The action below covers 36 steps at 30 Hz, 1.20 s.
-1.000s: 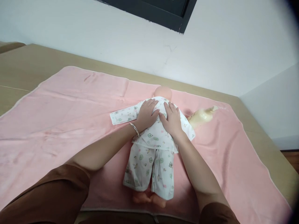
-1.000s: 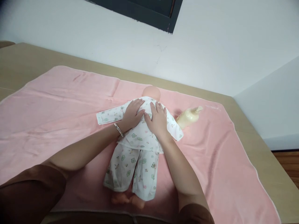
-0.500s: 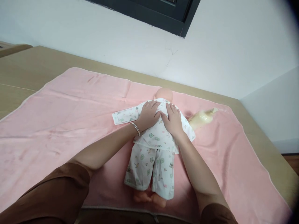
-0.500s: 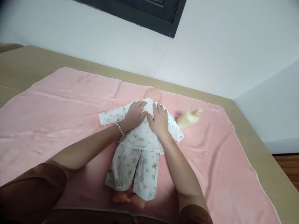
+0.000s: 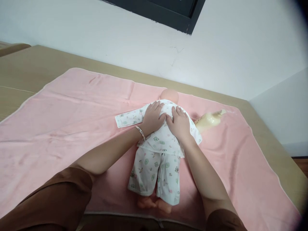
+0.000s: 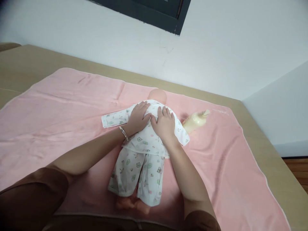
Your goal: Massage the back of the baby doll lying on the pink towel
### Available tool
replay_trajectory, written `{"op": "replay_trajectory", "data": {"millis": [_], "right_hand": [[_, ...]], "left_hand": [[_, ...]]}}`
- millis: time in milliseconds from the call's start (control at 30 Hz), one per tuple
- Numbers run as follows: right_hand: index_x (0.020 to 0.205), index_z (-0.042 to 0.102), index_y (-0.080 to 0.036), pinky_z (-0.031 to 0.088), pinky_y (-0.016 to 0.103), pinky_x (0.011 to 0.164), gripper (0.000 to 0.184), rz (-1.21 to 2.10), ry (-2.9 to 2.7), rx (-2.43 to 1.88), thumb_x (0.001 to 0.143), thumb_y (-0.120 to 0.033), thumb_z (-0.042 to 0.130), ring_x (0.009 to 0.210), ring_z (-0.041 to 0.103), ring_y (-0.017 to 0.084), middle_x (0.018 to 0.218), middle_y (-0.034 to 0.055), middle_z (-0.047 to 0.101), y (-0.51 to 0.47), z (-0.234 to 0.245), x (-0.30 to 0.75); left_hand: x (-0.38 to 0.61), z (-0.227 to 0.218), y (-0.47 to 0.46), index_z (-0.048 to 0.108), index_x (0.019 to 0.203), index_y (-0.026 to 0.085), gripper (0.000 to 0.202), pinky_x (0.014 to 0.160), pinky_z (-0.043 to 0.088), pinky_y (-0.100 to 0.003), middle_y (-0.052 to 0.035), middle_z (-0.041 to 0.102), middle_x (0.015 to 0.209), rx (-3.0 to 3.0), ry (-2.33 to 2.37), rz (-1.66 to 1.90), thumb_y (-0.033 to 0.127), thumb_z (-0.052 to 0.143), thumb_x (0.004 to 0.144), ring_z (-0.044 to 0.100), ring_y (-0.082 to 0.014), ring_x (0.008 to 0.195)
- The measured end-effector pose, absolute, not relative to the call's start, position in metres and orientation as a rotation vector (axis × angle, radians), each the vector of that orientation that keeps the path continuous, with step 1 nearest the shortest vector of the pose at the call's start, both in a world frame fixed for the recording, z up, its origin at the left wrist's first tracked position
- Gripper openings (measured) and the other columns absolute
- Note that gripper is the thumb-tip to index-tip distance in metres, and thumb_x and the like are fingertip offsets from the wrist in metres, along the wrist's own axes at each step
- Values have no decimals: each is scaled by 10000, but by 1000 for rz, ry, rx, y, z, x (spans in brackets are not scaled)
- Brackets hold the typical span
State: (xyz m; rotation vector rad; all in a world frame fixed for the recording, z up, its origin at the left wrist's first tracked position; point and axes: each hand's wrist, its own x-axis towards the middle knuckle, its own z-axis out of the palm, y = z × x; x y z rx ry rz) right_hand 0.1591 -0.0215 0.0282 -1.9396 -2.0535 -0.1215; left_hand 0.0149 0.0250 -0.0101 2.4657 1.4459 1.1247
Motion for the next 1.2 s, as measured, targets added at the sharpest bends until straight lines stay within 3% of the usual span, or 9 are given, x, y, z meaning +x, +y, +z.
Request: {"op": "replay_trajectory", "data": {"millis": [133,333,433,633,767,900,1000,1100,1200], "right_hand": [[1509,378,-159,271,536,1163,572,-18,-2081,-1903,1001,-423,395,1466,323,327,1564,173,381,-17,26,164],[1280,620,-67,348,485,1110,459,-323,-2064,-1904,1015,-315,338,1281,545,345,1358,236,593,-32,28,147],[1209,656,-54,359,472,1099,471,-344,-2045,-1907,1016,-300,304,1234,580,340,1313,234,625,-36,27,141],[1471,421,-85,252,558,1169,562,-46,-2042,-1905,991,-374,367,1447,354,342,1536,211,408,-21,23,159],[1520,338,-131,213,568,1189,602,109,-2125,-1813,999,-433,361,1493,265,319,1589,181,326,-13,23,174],[1444,452,-116,290,537,1150,516,-16,-2126,-1849,1002,-367,363,1427,382,331,1512,195,450,-23,30,163],[1254,600,-59,416,495,1013,451,-200,-2083,-1958,1004,-302,312,1214,574,359,1294,252,618,-36,37,146],[1127,652,-53,460,468,918,440,-260,-2069,-2020,997,-280,298,1066,639,358,1126,246,685,-41,40,139],[1229,618,-54,399,492,1037,438,-210,-2087,-1961,983,-294,346,1199,584,358,1257,241,644,-32,35,147]], "left_hand": [[14,-9,27,580,1264,113,374,1129,389,-485,-158,608,1332,2484,1402,1138,259,474,936,525,-296,1283],[16,1,14,664,1045,153,252,981,478,-438,-122,671,1114,2584,1374,1177,216,434,963,591,-265,1097],[17,3,10,676,979,167,236,955,485,-431,-112,677,1077,2549,1432,1161,234,450,956,598,-264,1056],[16,-3,19,570,1277,112,380,1127,383,-470,-162,582,1363,2469,1447,1100,250,437,949,504,-290,1303],[13,0,23,462,1401,94,454,1167,306,-546,-181,496,1466,2623,1343,925,250,358,987,428,-318,1386],[14,10,13,544,1314,108,388,1109,389,-492,-180,573,1371,2753,1296,920,164,390,962,512,-302,1300],[16,13,5,628,1167,109,302,1048,445,-453,-169,651,1226,2768,1347,990,153,426,948,567,-300,1212],[17,7,4,660,1067,133,268,1020,467,-440,-142,679,1167,2701,1376,1089,194,421,963,598,-287,1162],[16,-1,10,650,1111,158,279,1055,451,-447,-121,669,1224,2561,1402,1183,240,425,969,587,-271,1192]]}}
